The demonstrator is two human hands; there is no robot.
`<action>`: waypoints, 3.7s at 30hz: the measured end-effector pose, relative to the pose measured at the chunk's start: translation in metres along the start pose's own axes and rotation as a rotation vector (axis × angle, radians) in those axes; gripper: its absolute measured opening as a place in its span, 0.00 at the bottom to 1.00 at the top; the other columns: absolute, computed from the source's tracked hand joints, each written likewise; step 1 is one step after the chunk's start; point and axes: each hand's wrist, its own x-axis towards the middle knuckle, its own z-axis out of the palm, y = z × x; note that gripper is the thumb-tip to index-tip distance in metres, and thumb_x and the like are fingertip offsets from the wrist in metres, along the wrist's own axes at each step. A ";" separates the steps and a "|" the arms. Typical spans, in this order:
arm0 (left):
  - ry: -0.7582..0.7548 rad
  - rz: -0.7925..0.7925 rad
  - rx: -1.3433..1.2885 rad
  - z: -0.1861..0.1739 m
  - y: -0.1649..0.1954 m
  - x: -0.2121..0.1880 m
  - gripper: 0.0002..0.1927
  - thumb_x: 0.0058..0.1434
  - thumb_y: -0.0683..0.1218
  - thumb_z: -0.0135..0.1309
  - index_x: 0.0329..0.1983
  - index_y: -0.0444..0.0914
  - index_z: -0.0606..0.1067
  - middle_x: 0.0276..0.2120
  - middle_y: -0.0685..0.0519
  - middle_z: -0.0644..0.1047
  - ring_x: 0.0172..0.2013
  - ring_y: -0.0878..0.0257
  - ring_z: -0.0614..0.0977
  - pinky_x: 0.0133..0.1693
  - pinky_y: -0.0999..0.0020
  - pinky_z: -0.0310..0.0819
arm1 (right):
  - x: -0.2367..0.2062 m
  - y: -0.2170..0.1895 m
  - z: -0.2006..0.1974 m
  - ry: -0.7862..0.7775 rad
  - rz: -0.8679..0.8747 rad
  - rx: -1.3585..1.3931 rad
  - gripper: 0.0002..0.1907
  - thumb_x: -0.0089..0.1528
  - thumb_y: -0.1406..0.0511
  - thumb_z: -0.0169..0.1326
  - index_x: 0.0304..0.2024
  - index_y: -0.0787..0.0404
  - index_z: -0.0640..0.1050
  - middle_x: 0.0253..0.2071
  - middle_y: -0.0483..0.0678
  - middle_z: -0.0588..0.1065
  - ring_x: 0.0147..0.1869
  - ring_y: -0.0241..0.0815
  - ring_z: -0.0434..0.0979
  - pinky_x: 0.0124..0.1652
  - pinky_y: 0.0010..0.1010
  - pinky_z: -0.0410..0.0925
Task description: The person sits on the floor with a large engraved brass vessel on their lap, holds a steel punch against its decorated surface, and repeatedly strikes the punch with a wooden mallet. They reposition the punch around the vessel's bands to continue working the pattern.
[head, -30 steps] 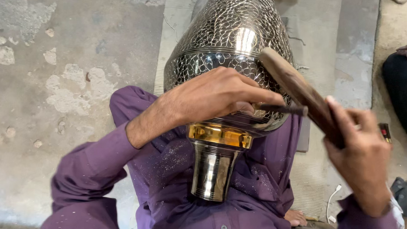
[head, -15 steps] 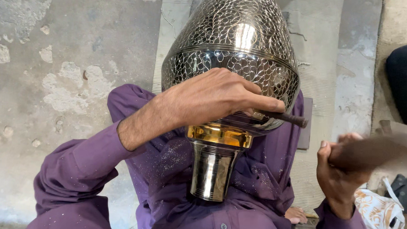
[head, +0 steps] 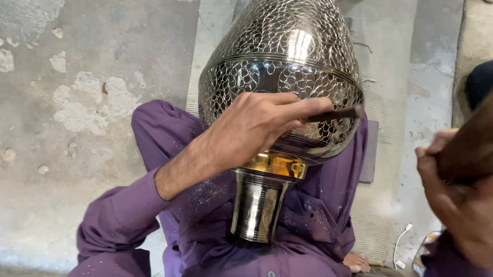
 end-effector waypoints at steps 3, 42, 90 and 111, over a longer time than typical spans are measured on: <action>0.084 0.025 0.010 0.005 -0.002 -0.006 0.24 0.69 0.43 0.56 0.68 0.50 0.70 0.35 0.57 0.80 0.27 0.71 0.80 0.27 0.77 0.84 | 0.015 -0.001 -0.010 -0.088 -0.075 -0.113 0.20 0.69 0.75 0.58 0.62 0.63 0.70 0.45 0.55 0.74 0.46 0.43 0.77 0.48 0.29 0.74; 0.680 -0.202 -0.308 0.050 0.016 -0.044 0.22 0.67 0.40 0.63 0.62 0.37 0.70 0.44 0.46 0.83 0.46 0.59 0.88 0.48 0.65 0.92 | 0.115 -0.107 -0.041 -0.400 -0.472 -0.556 0.42 0.55 0.78 0.58 0.72 0.57 0.67 0.34 0.54 0.77 0.28 0.41 0.74 0.34 0.35 0.73; -0.211 0.202 0.064 -0.009 0.011 0.018 0.32 0.61 0.34 0.52 0.66 0.55 0.72 0.38 0.56 0.84 0.29 0.66 0.84 0.32 0.69 0.86 | -0.044 0.046 0.049 0.142 -0.159 -0.245 0.26 0.63 0.78 0.64 0.58 0.64 0.67 0.43 0.59 0.75 0.41 0.49 0.79 0.34 0.35 0.71; 0.380 -0.120 -0.368 -0.001 0.004 -0.013 0.23 0.74 0.42 0.57 0.70 0.47 0.67 0.50 0.47 0.84 0.50 0.59 0.89 0.52 0.60 0.92 | 0.006 0.046 0.020 -0.013 0.030 -0.203 0.25 0.63 0.66 0.71 0.57 0.68 0.74 0.40 0.56 0.79 0.42 0.44 0.83 0.41 0.33 0.75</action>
